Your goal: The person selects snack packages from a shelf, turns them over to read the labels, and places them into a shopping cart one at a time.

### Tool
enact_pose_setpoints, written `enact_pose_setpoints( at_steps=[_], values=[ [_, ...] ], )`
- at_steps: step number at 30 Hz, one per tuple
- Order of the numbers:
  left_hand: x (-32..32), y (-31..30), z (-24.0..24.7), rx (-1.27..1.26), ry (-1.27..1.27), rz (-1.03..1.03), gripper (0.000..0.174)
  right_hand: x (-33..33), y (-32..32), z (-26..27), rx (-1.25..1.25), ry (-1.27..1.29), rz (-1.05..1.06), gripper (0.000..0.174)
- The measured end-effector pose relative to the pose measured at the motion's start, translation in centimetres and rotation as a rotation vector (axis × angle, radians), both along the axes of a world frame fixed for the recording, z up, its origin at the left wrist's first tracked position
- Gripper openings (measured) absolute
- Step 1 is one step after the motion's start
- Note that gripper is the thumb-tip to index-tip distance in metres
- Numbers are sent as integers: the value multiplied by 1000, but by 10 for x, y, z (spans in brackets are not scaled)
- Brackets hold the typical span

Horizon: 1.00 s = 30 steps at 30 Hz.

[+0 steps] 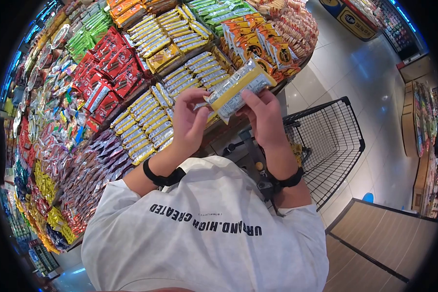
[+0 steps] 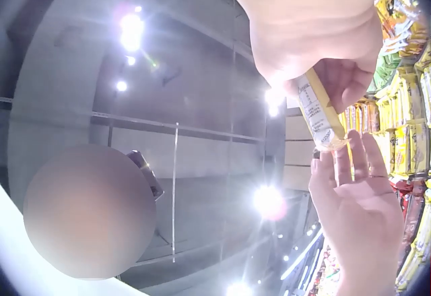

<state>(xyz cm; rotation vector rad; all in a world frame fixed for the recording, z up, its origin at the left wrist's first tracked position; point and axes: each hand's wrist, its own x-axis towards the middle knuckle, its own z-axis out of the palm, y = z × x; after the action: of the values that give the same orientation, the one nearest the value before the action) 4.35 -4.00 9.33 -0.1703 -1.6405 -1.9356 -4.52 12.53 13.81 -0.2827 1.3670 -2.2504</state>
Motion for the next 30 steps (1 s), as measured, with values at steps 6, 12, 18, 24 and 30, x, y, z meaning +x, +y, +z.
enact_pose_setpoints(
  at_steps=[6, 12, 18, 24, 30],
  values=[
    [7, 8, 9, 244, -241, -239, 23, 3, 12, 4, -135, -70, 14, 29],
    [12, 18, 15, 194, -366, -393, 21, 5, 22, -1, -134, -81, 41, 29],
    [15, 21, 19, 184, -408, -353, 21, 7, 25, 1, -96, -35, 2, 28],
    [17, 23, 14, 259, -396, -362, 15, 9, 25, 0, -70, -11, -26, 30],
    [20, 24, 12, 246, -395, -355, 15, 9, 30, -4, -64, 4, -27, 30]
  ],
)
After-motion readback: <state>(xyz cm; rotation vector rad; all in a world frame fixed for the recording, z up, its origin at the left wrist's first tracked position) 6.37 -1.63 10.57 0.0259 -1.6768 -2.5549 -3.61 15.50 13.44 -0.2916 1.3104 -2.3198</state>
